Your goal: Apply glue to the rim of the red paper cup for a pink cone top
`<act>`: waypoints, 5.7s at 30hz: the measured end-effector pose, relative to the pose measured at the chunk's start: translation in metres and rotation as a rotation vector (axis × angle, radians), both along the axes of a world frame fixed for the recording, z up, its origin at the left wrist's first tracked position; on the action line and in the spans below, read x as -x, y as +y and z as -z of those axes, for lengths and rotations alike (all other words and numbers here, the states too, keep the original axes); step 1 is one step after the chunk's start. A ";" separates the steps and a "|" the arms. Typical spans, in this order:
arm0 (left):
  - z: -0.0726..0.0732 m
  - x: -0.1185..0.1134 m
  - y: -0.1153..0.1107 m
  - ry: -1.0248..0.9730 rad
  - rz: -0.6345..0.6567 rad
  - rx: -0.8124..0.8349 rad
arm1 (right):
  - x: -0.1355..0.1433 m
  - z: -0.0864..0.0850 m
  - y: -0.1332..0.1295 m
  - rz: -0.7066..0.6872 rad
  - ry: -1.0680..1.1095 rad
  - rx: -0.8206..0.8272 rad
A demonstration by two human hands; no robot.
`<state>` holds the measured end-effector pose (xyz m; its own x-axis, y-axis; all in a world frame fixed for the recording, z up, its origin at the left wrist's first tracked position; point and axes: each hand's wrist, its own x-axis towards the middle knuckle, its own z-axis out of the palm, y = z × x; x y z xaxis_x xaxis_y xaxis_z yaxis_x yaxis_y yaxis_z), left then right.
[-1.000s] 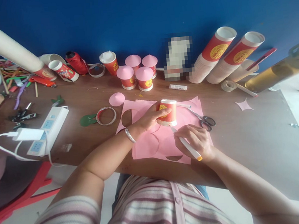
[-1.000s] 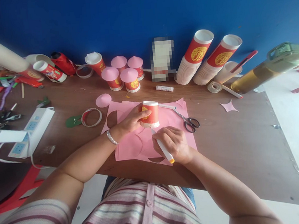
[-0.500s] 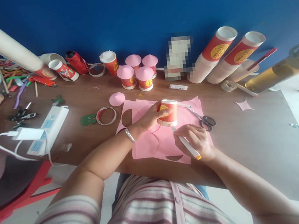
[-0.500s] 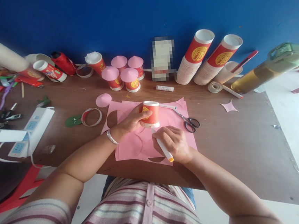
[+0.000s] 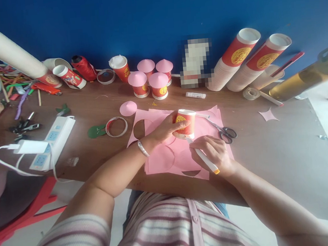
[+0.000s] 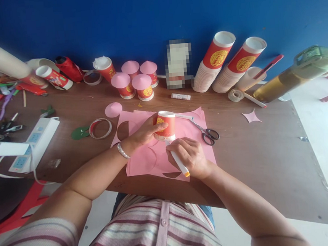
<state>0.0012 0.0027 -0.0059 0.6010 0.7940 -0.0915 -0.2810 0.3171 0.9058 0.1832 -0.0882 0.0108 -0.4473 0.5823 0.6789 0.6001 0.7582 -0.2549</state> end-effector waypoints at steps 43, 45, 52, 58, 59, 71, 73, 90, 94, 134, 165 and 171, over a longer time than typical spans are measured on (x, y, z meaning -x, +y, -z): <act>-0.001 0.004 -0.001 -0.083 -0.007 0.097 | -0.005 -0.004 0.006 0.021 0.088 -0.113; -0.002 0.005 -0.002 -0.083 -0.004 0.070 | -0.005 -0.004 0.006 0.025 0.074 -0.109; 0.000 0.004 -0.001 -0.085 -0.006 0.022 | -0.005 -0.002 0.006 0.016 0.070 -0.078; 0.004 0.004 0.001 -0.099 0.014 0.037 | -0.006 -0.001 0.006 0.023 0.056 -0.082; 0.004 0.004 0.001 -0.098 0.019 0.041 | -0.006 -0.001 0.006 0.024 0.055 -0.083; 0.008 0.003 0.002 -0.115 0.033 0.040 | -0.004 -0.003 0.006 0.013 0.044 -0.071; 0.008 0.003 0.002 -0.118 0.038 0.038 | -0.005 -0.004 0.006 0.018 0.042 -0.071; 0.001 0.005 0.000 -0.079 0.032 0.082 | -0.005 -0.002 0.007 0.056 0.089 -0.107; -0.002 0.004 -0.001 -0.096 0.009 0.046 | -0.005 -0.002 0.005 0.025 0.111 -0.114; 0.004 0.000 0.002 -0.114 -0.095 0.061 | -0.003 -0.001 0.001 -0.074 0.108 -0.032; 0.001 0.002 -0.002 -0.103 -0.012 0.046 | -0.003 -0.002 0.006 -0.035 0.104 -0.072; 0.005 0.001 -0.002 -0.106 -0.024 0.051 | -0.004 0.000 0.006 -0.039 0.090 -0.061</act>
